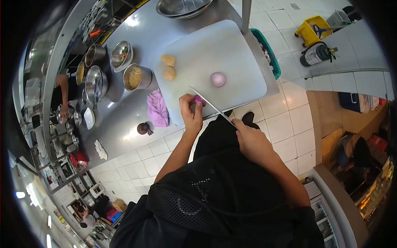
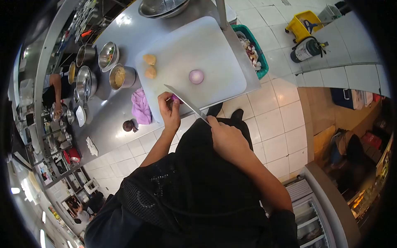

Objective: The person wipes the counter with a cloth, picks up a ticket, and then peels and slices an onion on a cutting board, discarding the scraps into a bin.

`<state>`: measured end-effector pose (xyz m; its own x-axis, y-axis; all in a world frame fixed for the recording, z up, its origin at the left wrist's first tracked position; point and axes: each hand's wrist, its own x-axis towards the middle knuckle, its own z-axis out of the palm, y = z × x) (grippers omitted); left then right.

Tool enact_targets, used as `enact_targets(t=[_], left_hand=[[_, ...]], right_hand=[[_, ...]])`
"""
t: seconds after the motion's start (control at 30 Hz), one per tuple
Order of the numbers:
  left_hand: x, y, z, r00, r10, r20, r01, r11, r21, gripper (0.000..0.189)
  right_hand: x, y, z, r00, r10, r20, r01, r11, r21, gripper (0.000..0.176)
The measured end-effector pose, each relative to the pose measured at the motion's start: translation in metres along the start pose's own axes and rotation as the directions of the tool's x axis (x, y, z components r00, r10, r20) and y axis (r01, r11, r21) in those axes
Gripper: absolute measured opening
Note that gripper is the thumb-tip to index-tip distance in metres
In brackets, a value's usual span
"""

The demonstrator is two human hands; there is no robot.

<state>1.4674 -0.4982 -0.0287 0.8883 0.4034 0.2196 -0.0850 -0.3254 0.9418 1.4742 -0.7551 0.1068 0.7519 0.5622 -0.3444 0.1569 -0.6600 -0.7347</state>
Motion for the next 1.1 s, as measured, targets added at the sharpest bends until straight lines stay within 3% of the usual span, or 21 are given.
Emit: enact_targets(t=[0.2,0.33,0.5,0.7,0.93,1.1], left_hand=[[-0.002,-0.002,-0.002,0.996,0.078,0.053,-0.084,0.987,0.137,0.023],[-0.005,-0.002,-0.004,0.995,0.070,0.068,-0.078,0.989,0.123,0.022],[-0.006,-0.009,-0.008,0.994,0.079,0.070,-0.090,0.982,0.164,0.023],[-0.007,-0.008,-0.012,0.992,0.054,0.115,-0.075,0.980,0.187,0.027],[-0.006,-0.011,-0.010,0.994,0.079,0.069,-0.092,0.976,0.198,0.025],[-0.003,0.000,-0.011,0.987,0.125,0.100,-0.150,0.940,0.306,0.024]], right_hand=[[-0.008,-0.004,-0.001,0.997,0.022,0.079,-0.016,0.998,-0.067,0.052],[-0.005,-0.006,-0.001,0.993,0.049,0.112,-0.040,0.996,-0.078,0.043],[-0.001,-0.008,0.000,0.990,0.041,0.132,-0.026,0.993,-0.112,0.056],[0.007,-0.015,-0.007,0.978,0.087,0.192,-0.068,0.992,-0.104,0.054],[0.016,-0.014,-0.004,0.977,0.066,0.203,-0.050,0.995,-0.081,0.049],[0.035,-0.024,-0.002,0.966,0.090,0.244,-0.079,0.995,-0.055,0.047]])
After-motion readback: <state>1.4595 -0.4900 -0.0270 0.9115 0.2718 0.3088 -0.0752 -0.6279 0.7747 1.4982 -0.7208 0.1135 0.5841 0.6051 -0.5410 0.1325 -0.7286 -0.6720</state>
